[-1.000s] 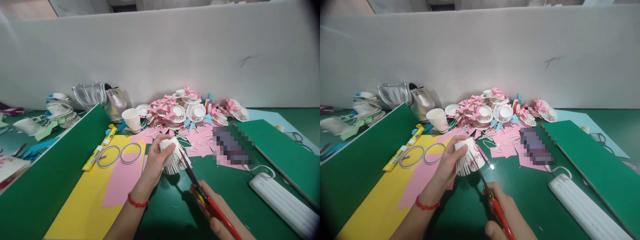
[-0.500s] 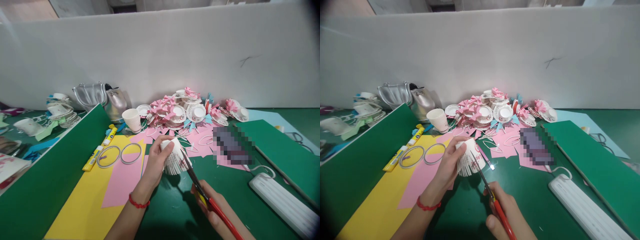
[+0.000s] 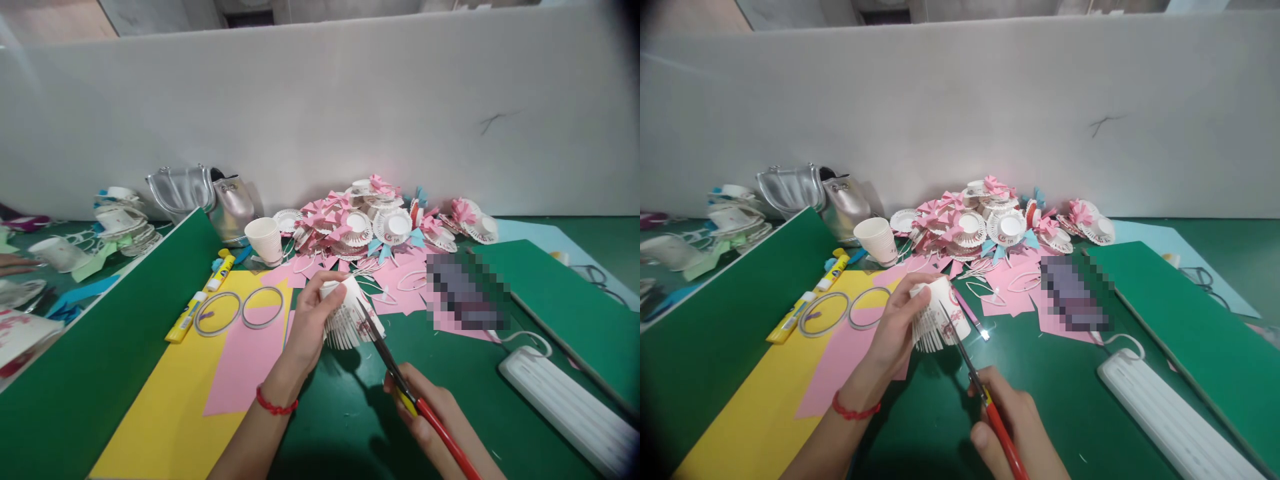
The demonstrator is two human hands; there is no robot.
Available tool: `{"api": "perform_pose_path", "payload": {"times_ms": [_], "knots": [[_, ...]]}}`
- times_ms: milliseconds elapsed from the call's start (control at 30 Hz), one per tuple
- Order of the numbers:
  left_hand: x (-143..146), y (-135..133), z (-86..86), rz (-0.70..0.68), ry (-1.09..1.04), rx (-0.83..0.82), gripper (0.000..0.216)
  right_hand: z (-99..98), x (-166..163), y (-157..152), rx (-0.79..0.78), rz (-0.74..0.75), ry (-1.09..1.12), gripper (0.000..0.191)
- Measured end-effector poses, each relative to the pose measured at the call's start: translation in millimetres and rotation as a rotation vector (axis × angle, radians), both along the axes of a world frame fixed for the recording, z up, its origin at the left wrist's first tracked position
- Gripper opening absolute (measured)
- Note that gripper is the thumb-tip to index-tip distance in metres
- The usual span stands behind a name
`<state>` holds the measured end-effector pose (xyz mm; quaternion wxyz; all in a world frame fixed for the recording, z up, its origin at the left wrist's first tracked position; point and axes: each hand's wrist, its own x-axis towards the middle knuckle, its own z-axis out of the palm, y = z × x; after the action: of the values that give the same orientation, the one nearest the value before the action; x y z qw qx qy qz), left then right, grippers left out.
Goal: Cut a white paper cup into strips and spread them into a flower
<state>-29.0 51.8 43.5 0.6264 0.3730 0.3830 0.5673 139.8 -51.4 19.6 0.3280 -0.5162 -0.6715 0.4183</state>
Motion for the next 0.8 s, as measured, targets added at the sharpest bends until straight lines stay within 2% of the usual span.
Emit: {"api": "perform_pose_path", "payload": {"times_ms": [567, 800], "knots": [[0.7, -1.3, -0.8, -0.003, 0.018, 0.02, 0.014, -12.5, -3.4, -1.2, 0.041, -0.069, -0.042, 0.06], [1.3, -1.1, -0.2, -0.003, 0.035, 0.036, 0.011, -11.1, -4.5, -0.3, 0.004, -0.04, 0.006, 0.059]]}}
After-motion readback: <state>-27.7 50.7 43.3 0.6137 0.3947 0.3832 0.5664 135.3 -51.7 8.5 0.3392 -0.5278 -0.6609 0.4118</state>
